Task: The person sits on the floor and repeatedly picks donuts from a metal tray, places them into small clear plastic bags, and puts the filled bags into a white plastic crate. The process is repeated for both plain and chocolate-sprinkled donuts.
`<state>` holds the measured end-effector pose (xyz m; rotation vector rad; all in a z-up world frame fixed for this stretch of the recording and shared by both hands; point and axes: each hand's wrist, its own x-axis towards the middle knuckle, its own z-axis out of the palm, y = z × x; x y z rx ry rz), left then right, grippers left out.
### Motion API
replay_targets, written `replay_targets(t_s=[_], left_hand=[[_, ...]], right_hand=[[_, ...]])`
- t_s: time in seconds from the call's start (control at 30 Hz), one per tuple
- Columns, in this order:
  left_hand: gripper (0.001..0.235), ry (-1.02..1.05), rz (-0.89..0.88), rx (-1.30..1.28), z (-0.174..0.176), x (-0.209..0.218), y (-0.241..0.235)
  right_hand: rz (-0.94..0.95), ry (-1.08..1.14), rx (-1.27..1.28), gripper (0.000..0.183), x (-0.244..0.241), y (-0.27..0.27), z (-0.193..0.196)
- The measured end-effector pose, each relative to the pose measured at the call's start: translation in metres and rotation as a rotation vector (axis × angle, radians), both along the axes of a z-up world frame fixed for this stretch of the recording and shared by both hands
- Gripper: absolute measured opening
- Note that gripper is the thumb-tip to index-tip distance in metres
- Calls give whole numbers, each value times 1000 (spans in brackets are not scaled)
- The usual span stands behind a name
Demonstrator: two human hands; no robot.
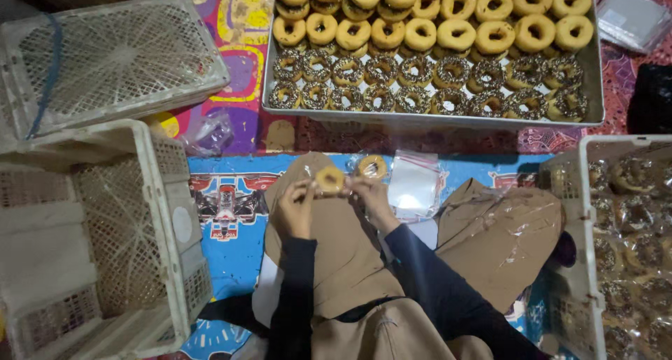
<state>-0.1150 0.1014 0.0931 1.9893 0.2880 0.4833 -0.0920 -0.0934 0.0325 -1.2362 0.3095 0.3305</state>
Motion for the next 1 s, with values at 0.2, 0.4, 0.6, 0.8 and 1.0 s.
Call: replay_targets(t_s=[0.2, 0.4, 0.6, 0.8, 1.0], left_hand=[[24, 229, 94, -138, -22, -21, 11], [33, 225, -291, -591, -44, 3, -30], [51, 299, -625, -132, -29, 53, -104], [99, 452, -1154, 1018, -51, 103, -121], [57, 135, -1101, 799, -87, 121, -108]], right_hand=[[-64, -165, -130, 33, -31, -7, 1], [182, -1154, -1013, 56, -50, -69, 70], [-122, -482, -517, 43, -87, -147, 91], [-585, -43, -753, 67, -177, -284, 124], [-1029, -155, -1259, 41, -289, -473, 132]])
